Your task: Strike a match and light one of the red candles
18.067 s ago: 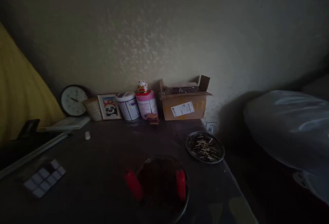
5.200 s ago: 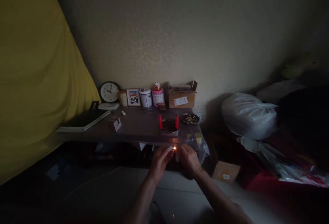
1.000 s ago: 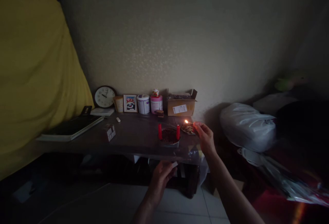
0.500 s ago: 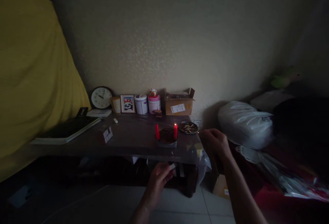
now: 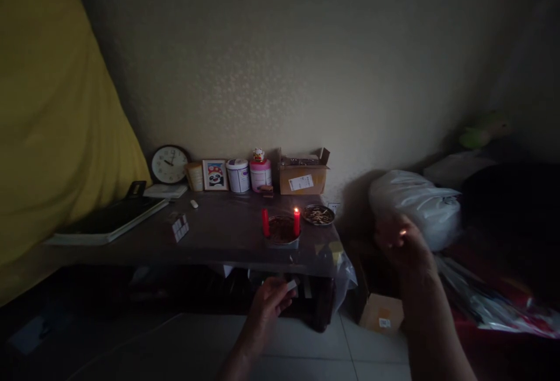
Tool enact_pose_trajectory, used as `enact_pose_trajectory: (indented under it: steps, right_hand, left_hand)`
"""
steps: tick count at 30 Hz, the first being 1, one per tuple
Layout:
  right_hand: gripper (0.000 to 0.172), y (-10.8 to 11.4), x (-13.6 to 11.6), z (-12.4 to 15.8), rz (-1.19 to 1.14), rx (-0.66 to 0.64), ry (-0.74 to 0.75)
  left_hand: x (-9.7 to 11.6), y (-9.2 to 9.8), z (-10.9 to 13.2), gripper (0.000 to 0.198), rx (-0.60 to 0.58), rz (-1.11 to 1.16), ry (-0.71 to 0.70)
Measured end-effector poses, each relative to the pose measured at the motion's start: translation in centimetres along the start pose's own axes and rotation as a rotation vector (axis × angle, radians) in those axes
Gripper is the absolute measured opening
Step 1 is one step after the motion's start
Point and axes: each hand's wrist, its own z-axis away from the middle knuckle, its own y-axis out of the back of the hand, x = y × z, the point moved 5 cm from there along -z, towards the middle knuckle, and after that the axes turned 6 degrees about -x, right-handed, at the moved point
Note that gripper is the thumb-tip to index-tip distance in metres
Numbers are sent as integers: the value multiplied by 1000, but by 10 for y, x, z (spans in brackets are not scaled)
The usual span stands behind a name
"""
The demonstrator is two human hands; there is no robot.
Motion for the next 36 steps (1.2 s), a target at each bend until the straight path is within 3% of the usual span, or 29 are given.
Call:
enact_pose_trajectory:
  steps: [3, 5, 8, 10, 14, 20, 27, 36]
  right_hand:
    - [19, 2, 11, 1, 187, 46, -86]
    - [16, 5, 16, -1, 187, 75, -92]
    - [24, 6, 21, -5, 59, -17, -54]
    - [28, 8, 29, -7, 141, -55, -64]
    - [18, 16, 62, -7, 470, 88, -178]
    - [36, 9, 108, -15, 396, 147, -238]
    - [42, -5, 142, -45, 371, 146, -239]
    - [24, -27, 160, -97, 630, 119, -231]
  left_hand:
    - [0, 0, 1, 22, 2, 1, 2]
    - [1, -1, 1, 22, -2, 0, 0]
    - [0, 0, 1, 23, 4, 3, 1]
    - [-1, 0, 1, 24, 9, 11, 9]
    - [0, -2, 2, 24, 9, 33, 12]
    - [3, -9, 5, 22, -21, 34, 25]
    - [-4, -9, -1, 22, -50, 41, 21]
    - [-1, -13, 4, 18, -97, 47, 22]
